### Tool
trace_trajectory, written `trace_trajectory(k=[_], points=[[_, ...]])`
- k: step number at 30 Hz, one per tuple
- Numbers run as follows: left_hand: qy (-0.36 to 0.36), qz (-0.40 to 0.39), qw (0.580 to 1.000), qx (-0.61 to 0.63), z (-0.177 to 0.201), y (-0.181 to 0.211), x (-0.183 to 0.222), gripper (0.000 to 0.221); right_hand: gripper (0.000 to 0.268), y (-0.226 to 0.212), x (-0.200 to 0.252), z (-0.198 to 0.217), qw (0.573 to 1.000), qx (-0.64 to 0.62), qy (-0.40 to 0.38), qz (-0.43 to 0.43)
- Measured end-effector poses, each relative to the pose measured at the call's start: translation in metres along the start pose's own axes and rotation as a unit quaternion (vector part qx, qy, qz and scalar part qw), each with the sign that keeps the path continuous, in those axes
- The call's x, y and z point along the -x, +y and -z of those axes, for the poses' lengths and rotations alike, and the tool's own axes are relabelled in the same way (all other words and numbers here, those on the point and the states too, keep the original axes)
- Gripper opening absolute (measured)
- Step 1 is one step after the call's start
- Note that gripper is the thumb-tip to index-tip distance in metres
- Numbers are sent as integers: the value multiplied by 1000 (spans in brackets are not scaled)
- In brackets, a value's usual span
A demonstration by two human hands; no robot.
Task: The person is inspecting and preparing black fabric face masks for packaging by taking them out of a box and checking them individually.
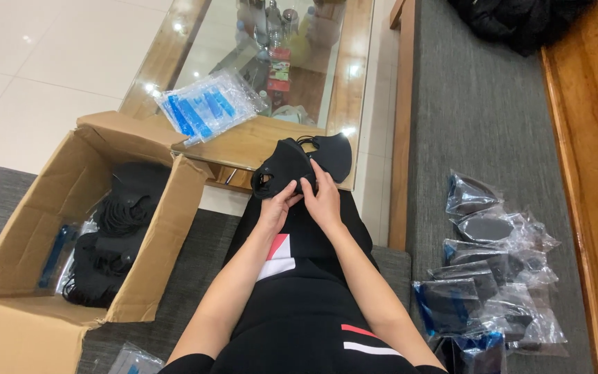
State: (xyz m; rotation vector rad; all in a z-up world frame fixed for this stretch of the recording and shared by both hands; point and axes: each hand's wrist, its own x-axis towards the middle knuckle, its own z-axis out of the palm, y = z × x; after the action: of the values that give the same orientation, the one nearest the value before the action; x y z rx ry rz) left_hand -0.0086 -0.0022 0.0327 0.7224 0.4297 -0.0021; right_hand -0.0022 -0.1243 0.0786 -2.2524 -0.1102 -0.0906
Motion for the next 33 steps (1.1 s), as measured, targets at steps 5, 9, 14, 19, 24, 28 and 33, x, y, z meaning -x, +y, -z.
trace_trajectory(k=[5, 9, 14, 19, 24, 28, 33], points=[[-20, 0, 999, -29, 0, 3, 1, 27, 53, 10, -3, -3, 999, 31, 6, -10], [-6, -5, 999, -50, -1, 1, 3, 29, 55, 7, 4, -4, 997, 66, 21, 16], [18, -16, 998, -55, -4, -2, 2, 32, 56, -2, 13, -4, 989, 115, 53, 77], [30, -15, 997, -66, -6, 0, 0, 37, 43, 8, 9, -10, 969, 136, 125, 165], [37, -17, 997, -71, -3, -5, -1, 39, 9, 12, 9, -11, 974, 86, 126, 166], [30, -18, 998, -56, 3, -9, -7, 42, 8, 8, 12, -10, 978, 81, 116, 151], [32, -11, 999, -40, 9, -13, -13, 37, 13, 15, 11, -16, 978, 82, 128, 143]])
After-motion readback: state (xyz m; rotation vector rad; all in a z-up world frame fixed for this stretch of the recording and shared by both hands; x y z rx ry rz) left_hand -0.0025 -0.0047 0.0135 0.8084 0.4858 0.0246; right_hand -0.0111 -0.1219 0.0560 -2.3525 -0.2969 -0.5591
